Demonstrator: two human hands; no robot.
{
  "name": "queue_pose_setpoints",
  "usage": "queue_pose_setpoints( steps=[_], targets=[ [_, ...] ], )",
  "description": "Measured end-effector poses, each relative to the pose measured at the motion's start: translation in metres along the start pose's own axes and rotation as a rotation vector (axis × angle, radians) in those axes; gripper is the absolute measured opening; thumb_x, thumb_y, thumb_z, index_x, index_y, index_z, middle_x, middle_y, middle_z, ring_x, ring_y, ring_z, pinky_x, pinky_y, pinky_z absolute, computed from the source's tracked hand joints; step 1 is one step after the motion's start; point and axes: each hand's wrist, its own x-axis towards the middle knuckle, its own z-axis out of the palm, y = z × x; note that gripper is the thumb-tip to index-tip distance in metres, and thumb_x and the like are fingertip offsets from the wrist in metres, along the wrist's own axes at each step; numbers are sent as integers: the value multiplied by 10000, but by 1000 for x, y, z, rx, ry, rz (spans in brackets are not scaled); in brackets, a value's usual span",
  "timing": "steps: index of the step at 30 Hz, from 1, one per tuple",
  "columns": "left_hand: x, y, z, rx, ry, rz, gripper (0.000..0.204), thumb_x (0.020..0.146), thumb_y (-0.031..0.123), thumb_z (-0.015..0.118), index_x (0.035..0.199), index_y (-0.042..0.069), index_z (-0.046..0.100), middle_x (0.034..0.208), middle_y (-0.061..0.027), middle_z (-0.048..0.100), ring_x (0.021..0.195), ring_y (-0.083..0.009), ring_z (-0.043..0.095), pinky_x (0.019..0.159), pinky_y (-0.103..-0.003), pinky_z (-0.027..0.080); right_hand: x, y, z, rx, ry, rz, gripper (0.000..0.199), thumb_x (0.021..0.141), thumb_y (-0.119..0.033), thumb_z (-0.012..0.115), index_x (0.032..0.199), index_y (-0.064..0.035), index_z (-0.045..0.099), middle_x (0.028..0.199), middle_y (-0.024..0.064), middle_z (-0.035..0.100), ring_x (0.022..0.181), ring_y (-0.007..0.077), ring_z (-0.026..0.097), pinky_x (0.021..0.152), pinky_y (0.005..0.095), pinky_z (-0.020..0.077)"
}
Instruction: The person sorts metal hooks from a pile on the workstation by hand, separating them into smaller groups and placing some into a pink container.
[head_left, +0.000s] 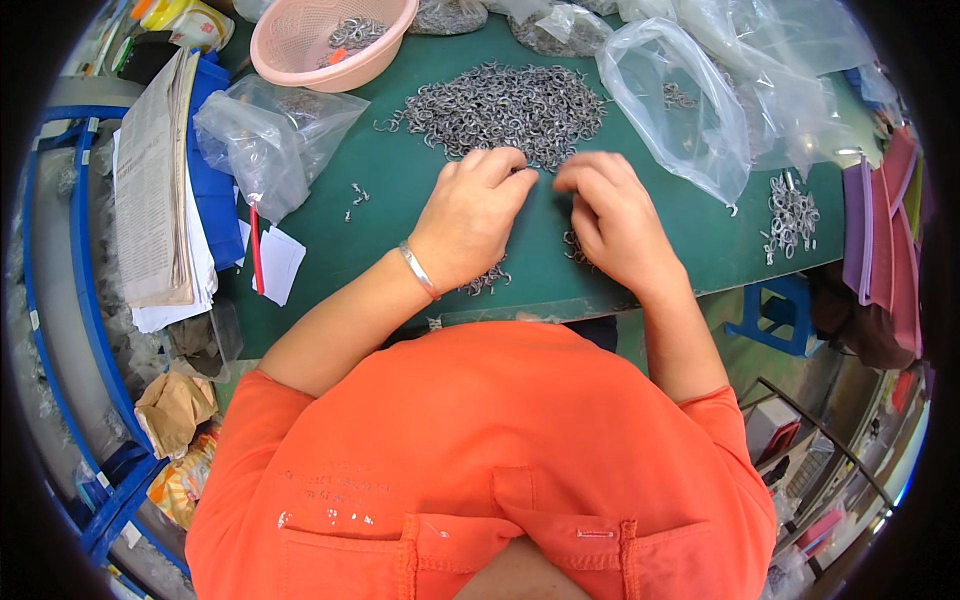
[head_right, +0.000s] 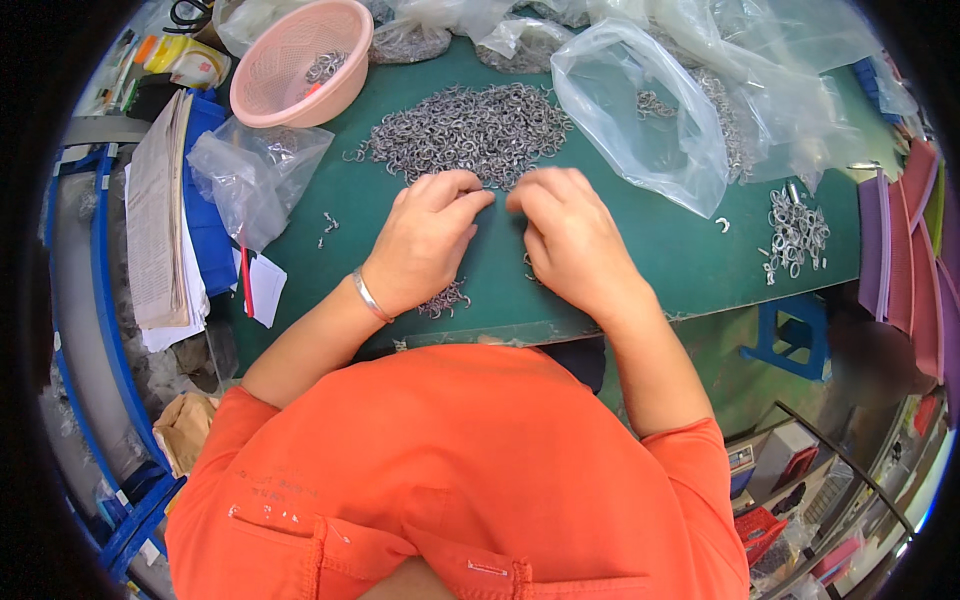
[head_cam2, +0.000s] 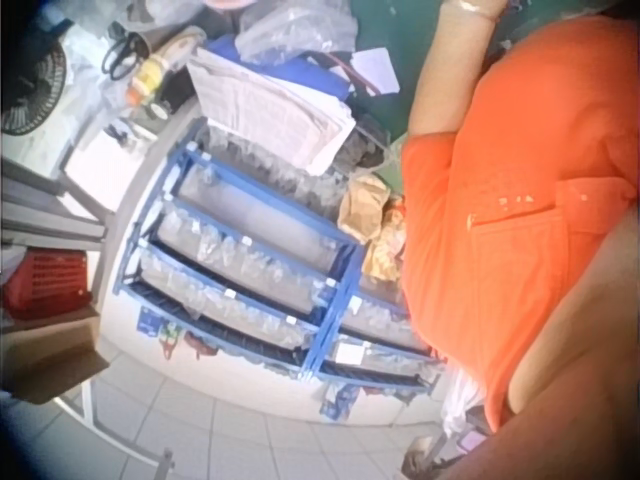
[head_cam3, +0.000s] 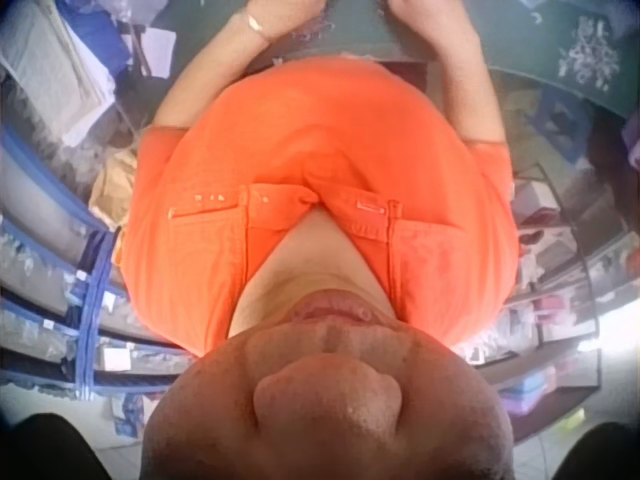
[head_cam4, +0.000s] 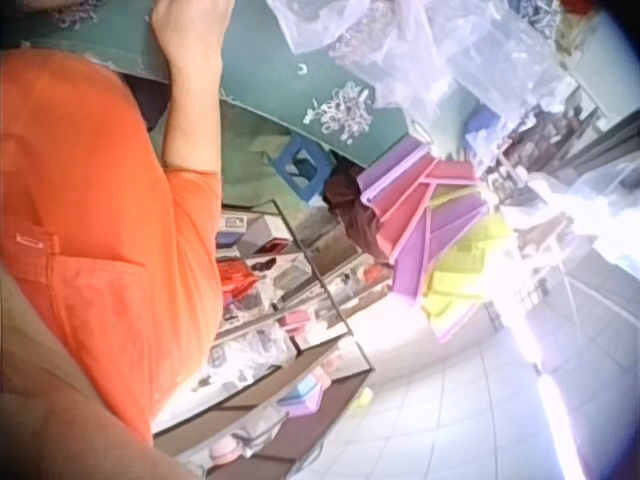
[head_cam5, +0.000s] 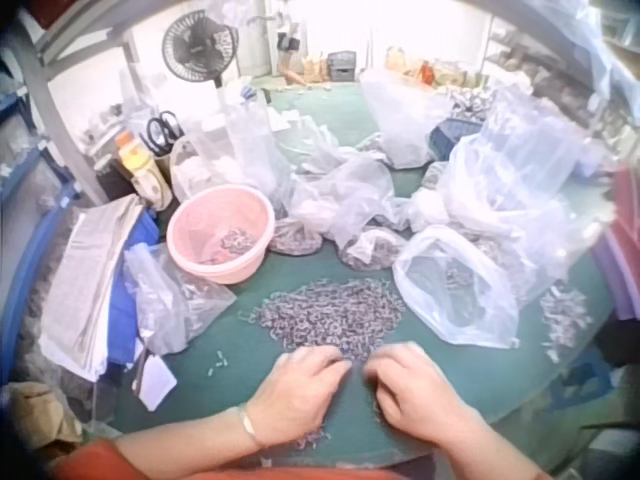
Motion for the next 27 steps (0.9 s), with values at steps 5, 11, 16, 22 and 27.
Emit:
queue_pose_setpoints(
  steps=[5, 11, 16, 22, 27],
  targets=[
    [-4, -9, -5, -4, 7, -3, 281, 781, -55, 688, 1049, 29, 669, 1054, -103, 629, 971, -327, 603, 857, -422, 491, 2, -5, 14, 149, -31, 57, 297, 784, 106, 573, 1044, -17, 645, 1047, 144, 665, 991, 363, 618, 894, 436, 503],
    [-8, -9, -16, 0, 24, 0, 210, 774, -21, 743, 968, 23, 675, 973, -107, 638, 907, -315, 615, 817, -386, 506, 3, -19, 24, 216, -20, 74, 315, 798, 100, 575, 1070, -34, 660, 1008, 135, 693, 957, 340, 643, 857, 437, 511],
    [-15, -17, -17, 32, 68, -39, 164, 758, -21, 751, 894, 27, 673, 961, -85, 645, 888, -298, 618, 803, -381, 504, 1, -10, 17, 98, -59, 86, 302, 810, 63, 604, 1078, -57, 675, 992, 116, 698, 946, 319, 649, 825, 429, 508],
    [-14, -10, -16, 1, 23, 13, 172, 759, -31, 747, 900, 33, 673, 944, -82, 650, 869, -296, 619, 775, -373, 501, 6, -18, 24, 132, -111, -51, 258, 825, 8, 649, 1071, -63, 679, 964, 111, 689, 932, 321, 646, 822, 435, 503],
    [-22, -14, -24, 15, 53, -39, 148, 759, -17, 759, 868, 38, 677, 905, -81, 644, 840, -285, 618, 764, -371, 500, 8, -13, 20, 94, -40, 65, 186, 836, 7, 660, 1008, -61, 671, 943, 94, 688, 897, 316, 639, 805, 420, 509]
  ],
)
